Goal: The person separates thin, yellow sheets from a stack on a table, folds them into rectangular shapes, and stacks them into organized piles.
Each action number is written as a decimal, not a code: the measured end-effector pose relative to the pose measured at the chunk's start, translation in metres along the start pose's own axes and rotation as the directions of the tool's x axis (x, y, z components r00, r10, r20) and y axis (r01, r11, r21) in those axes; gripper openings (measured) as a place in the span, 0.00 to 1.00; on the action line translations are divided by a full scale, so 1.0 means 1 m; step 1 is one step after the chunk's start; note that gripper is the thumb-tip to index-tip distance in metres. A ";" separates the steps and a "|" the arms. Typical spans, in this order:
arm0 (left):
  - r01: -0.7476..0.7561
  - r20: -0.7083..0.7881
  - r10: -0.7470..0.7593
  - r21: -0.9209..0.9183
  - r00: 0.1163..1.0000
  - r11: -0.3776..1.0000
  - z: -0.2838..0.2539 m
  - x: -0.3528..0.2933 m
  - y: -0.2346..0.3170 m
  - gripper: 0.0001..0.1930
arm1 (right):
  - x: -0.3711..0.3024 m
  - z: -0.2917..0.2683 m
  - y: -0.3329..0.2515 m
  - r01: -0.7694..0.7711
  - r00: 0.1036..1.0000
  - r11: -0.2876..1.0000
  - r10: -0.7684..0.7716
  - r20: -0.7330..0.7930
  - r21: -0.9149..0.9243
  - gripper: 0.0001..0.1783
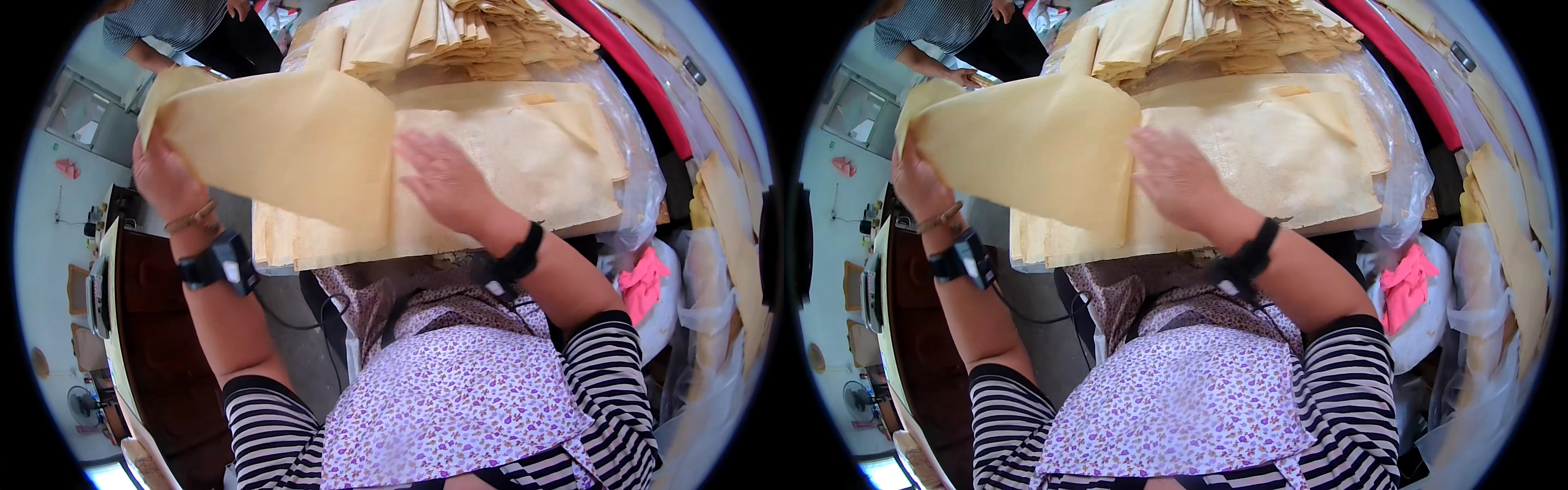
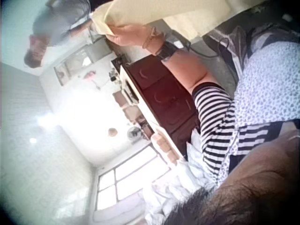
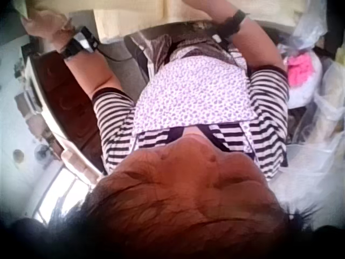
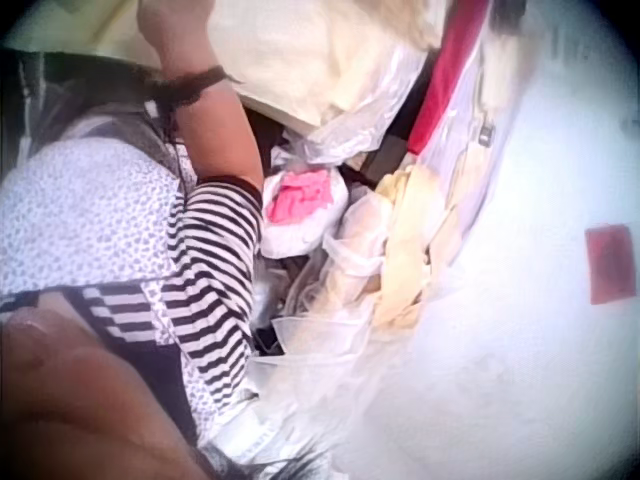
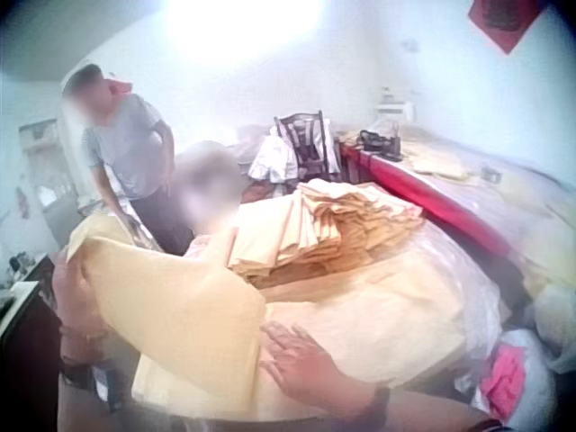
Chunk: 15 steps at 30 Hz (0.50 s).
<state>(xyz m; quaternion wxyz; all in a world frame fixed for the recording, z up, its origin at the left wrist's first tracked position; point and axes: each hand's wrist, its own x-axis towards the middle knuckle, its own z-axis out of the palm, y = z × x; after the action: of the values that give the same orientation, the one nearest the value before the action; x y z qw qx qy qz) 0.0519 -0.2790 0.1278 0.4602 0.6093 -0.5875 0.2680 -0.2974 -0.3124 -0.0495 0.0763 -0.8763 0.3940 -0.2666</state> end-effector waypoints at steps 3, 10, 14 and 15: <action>0.337 0.026 -0.504 -0.772 0.863 0.538 0.022 0.012 0.002 0.18 | 0.009 0.031 -0.017 -0.002 0.995 0.980 -0.018 0.098 0.200 0.34; 0.575 -0.117 -0.664 -0.404 0.739 0.711 -0.081 0.038 -0.089 0.24 | -0.004 0.059 -0.008 -0.059 0.970 0.990 0.087 0.225 -0.127 0.34; 0.609 -0.151 -0.695 -0.375 0.703 0.698 -0.127 0.060 -0.158 0.22 | -0.004 0.054 -0.007 -0.074 0.963 0.987 0.109 0.248 -0.144 0.32; 0.618 -0.179 -0.696 -0.345 0.695 0.706 -0.145 0.067 -0.174 0.22 | -0.005 0.054 -0.007 -0.075 0.963 0.988 0.108 0.248 -0.138 0.32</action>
<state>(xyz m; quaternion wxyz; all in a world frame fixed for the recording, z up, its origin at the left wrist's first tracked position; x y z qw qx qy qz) 0.2620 -0.2031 0.2060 0.6834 0.6671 -0.2816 0.0930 -0.2668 -0.3081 -0.0942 0.0824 -0.8871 0.4374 -0.1222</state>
